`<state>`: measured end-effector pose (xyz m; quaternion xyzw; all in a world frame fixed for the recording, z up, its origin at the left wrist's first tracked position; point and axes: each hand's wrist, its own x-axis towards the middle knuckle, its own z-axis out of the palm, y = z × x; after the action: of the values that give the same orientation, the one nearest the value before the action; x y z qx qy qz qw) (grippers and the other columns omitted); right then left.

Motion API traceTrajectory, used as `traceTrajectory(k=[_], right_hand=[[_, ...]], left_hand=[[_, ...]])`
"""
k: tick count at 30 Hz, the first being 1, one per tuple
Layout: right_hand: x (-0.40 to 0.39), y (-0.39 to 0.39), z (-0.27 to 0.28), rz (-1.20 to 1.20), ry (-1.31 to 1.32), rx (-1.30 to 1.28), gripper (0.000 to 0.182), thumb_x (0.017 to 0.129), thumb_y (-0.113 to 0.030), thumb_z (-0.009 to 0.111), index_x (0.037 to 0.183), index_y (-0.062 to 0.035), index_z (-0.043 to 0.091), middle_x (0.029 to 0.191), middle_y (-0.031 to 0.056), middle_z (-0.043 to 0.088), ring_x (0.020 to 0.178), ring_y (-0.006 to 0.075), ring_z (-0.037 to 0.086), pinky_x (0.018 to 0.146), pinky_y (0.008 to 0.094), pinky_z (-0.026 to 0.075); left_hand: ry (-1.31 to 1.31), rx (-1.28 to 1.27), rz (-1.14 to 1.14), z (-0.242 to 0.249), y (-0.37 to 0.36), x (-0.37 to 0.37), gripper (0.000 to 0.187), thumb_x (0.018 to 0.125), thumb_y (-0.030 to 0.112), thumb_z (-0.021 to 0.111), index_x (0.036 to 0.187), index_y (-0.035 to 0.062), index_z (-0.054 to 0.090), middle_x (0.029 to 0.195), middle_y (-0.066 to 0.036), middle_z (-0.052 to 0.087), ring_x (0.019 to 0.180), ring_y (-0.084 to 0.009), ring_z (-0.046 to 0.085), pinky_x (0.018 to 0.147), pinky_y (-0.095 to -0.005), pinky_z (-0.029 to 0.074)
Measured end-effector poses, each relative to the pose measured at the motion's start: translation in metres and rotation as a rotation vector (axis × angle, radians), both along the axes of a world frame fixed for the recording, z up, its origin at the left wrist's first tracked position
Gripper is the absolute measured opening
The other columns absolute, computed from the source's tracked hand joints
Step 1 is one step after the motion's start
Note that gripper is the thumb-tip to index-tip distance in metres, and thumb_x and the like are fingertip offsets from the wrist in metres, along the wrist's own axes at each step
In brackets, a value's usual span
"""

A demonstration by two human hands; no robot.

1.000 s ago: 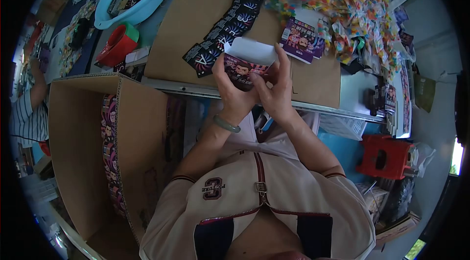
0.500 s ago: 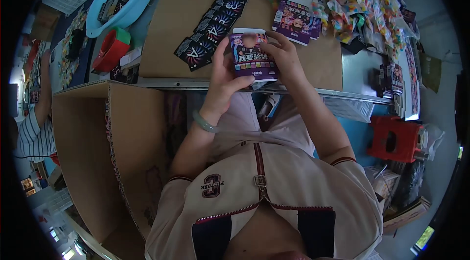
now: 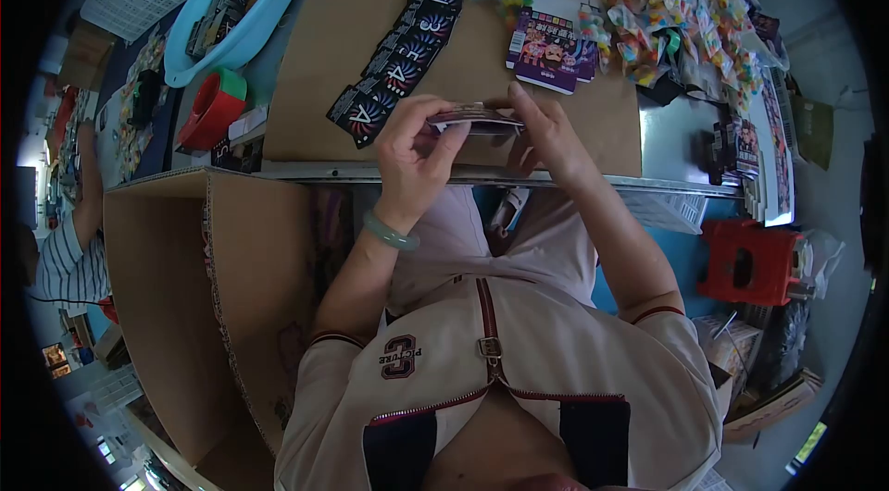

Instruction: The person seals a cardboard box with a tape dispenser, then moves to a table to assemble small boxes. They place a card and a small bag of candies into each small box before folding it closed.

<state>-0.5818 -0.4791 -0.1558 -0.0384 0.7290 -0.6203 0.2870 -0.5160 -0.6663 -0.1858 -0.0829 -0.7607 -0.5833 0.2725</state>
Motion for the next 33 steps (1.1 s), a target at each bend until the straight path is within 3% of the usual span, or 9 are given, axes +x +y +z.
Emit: traceTrajectory(k=[3,6,8,12,14,18,20,27,33], right_hand=[[-0.004,0.005,-0.019,0.125,0.433,0.422,0.046,0.100,-0.041,0.045,0.117,-0.0013,0.062,0.092,0.0105,0.065,0.071,0.0150,0.065,0.063,0.0272,0.052],[-0.004,-0.008,-0.017,-0.111,1.142,0.166,0.038,0.099,-0.032,0.051,0.116,0.0003,0.062,0.088,0.0104,0.065,0.079,0.0161,0.064,0.072,0.0256,0.050],[-0.011,-0.024,-0.008,-0.153,1.026,-0.112,0.028,0.093,-0.018,0.060,0.115,-0.0005,0.062,0.083,0.0129,0.067,0.074,0.0202,0.063,0.071,0.0339,0.050],[-0.039,-0.030,-0.026,-0.009,0.704,-0.134,0.024,0.092,-0.011,0.061,0.113,0.0006,0.063,0.084,0.0100,0.066,0.073,0.0118,0.057,0.069,0.0291,0.049],[-0.041,-0.031,-0.025,-0.002,0.622,-0.084,0.023,0.095,-0.007,0.057,0.115,0.0017,0.063,0.097,0.0053,0.068,0.088,0.0063,0.057,0.080,0.0232,0.048],[-0.040,-0.034,-0.029,-0.119,0.696,-0.141,0.023,0.095,-0.008,0.058,0.114,0.0019,0.064,0.096,0.0061,0.069,0.087,0.0067,0.058,0.079,0.0227,0.048],[-0.042,-0.033,-0.033,-0.133,0.811,-0.197,0.020,0.094,-0.010,0.059,0.109,0.0011,0.065,0.088,0.0086,0.066,0.077,0.0099,0.057,0.069,0.0269,0.048],[-0.042,-0.028,-0.028,0.003,0.957,-0.213,0.022,0.096,-0.011,0.056,0.113,0.0002,0.064,0.090,0.0088,0.064,0.081,0.0136,0.058,0.073,0.0273,0.047],[-0.057,-0.018,-0.034,0.096,0.614,-0.262,0.027,0.095,-0.007,0.057,0.121,0.0005,0.062,0.117,0.0098,0.064,0.106,0.0134,0.058,0.091,0.0263,0.045]], left_hand=[[-0.205,0.316,0.048,-0.019,0.001,-0.011,0.014,0.085,0.009,0.070,0.095,0.0002,0.066,0.082,0.003,0.060,0.060,0.0009,0.044,0.055,-0.0148,0.036],[-0.305,0.330,0.056,-0.008,0.001,-0.012,0.012,0.085,0.010,0.071,0.092,0.0007,0.067,0.074,0.005,0.058,0.061,-0.0003,0.046,0.054,-0.0150,0.036],[-0.427,0.327,-0.002,-0.001,-0.003,-0.022,0.018,0.085,0.010,0.071,0.098,0.0004,0.063,0.079,0.003,0.059,0.062,-0.0010,0.046,0.054,-0.0170,0.038],[-0.324,0.445,0.047,0.000,0.002,-0.044,0.029,0.084,0.010,0.072,0.107,0.0006,0.056,0.092,-0.002,0.060,0.065,-0.0025,0.050,0.054,-0.0186,0.041],[-0.003,0.206,0.274,-0.004,0.006,-0.044,0.038,0.084,0.010,0.073,0.113,0.0011,0.050,0.102,-0.006,0.059,0.069,-0.0042,0.054,0.055,-0.0180,0.044],[0.256,-0.093,0.316,-0.020,0.002,-0.046,0.030,0.083,0.007,0.072,0.109,0.0017,0.058,0.102,-0.009,0.059,0.064,-0.0097,0.055,0.053,-0.0195,0.045],[0.193,-0.087,0.301,-0.022,0.003,-0.045,0.029,0.084,0.006,0.071,0.110,0.0022,0.060,0.103,-0.010,0.060,0.064,-0.0123,0.057,0.053,-0.0222,0.047],[0.189,-0.210,0.264,-0.010,-0.011,-0.050,0.025,0.084,0.003,0.069,0.109,0.0038,0.061,0.099,-0.009,0.062,0.067,-0.0130,0.059,0.054,-0.0224,0.047],[0.015,0.030,-0.022,-0.018,-0.037,-0.061,0.018,0.086,0.002,0.067,0.103,0.0033,0.062,0.091,-0.004,0.062,0.066,-0.0077,0.057,0.057,-0.0198,0.047]])
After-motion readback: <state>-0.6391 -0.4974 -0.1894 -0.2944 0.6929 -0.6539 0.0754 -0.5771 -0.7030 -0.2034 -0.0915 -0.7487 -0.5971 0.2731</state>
